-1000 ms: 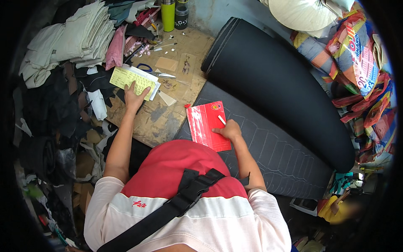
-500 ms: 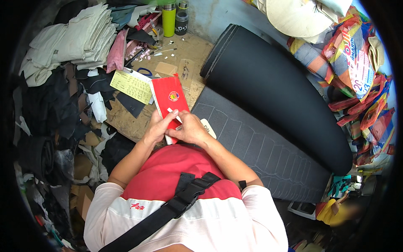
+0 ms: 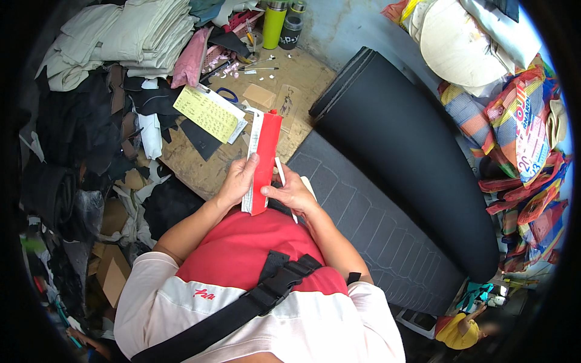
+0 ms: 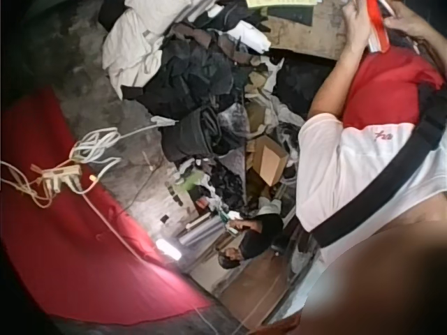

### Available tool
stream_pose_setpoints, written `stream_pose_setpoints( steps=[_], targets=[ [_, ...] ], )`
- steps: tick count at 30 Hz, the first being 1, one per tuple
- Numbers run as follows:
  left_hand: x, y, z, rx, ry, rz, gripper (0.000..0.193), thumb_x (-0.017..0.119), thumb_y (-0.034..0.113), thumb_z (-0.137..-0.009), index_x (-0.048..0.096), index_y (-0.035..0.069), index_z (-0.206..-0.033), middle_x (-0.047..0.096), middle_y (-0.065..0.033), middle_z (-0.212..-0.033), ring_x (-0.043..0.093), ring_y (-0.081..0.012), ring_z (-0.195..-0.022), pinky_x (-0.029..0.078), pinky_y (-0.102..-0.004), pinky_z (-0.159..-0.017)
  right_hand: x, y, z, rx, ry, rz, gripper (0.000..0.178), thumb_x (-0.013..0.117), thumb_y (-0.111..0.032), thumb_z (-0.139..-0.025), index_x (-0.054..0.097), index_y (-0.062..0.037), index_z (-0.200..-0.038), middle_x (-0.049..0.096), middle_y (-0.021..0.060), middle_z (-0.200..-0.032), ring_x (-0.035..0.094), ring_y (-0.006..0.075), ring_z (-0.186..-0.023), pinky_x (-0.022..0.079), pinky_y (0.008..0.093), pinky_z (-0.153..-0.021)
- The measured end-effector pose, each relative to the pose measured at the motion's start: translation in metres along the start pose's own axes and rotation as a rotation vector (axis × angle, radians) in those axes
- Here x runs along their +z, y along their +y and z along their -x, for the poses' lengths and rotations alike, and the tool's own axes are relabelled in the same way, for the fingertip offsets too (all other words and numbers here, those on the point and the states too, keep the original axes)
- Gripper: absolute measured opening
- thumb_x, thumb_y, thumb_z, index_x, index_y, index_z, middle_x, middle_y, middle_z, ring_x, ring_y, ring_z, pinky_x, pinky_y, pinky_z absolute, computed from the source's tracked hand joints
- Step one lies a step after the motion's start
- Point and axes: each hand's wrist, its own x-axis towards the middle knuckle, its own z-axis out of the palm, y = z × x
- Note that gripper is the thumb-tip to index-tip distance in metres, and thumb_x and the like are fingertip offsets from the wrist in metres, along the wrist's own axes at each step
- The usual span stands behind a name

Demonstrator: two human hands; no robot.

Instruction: The person reviews handwritten notes and a notebook, then uses a small rectangular template and a white marker to draw repeated rectangular outlines on a large roll of black fabric. The person also uses scissors to trim a small piece of paper before continuing to mark the fabric.

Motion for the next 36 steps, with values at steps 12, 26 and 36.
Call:
stream_pose_setpoints(
  steps=[12,26,36],
  targets=[
    [0.002,0.0,-0.006,0.018,-0.207,0.025,0.048,0.037,0.04,-0.098,0.053,0.002,-0.122,0.06,-0.0067,-0.103,0.057,-0.0109,-0.091,0.052,-0.0259,-0.072,-0.021,-0.005,0.007,0.117,0.114,-0.148,0.049,0.07,-0.006,-0.072,0.05,-0.0004,-0.116,0.061,0.0036,-0.084,0.057,0.0086,-0.063,0.045,0.0206,-0.05],
    [-0.179,-0.023,-0.097,-0.091,1.019,0.579,0.035,0.058,0.009,-0.085,0.051,0.001,-0.119,0.057,-0.0105,-0.107,0.055,-0.0193,-0.089,0.044,-0.0343,-0.081,-0.068,0.071,-0.005,0.383,0.509,0.194,0.024,0.068,-0.031,-0.082,0.065,-0.0068,-0.083,0.058,-0.0011,-0.064,0.04,0.0042,-0.042,0.026,0.0217,-0.034],
    [-0.151,0.003,-0.115,-0.233,0.795,0.246,0.01,0.062,0.006,-0.084,0.057,0.008,-0.093,0.062,-0.003,-0.079,0.053,-0.0083,-0.058,0.042,-0.0203,-0.051,-0.065,0.082,-0.012,0.041,0.642,0.639,0.031,0.074,-0.019,-0.074,0.061,-0.0014,-0.096,0.064,0.0102,-0.076,0.059,0.014,-0.056,0.047,0.0268,-0.049]
  ],
)
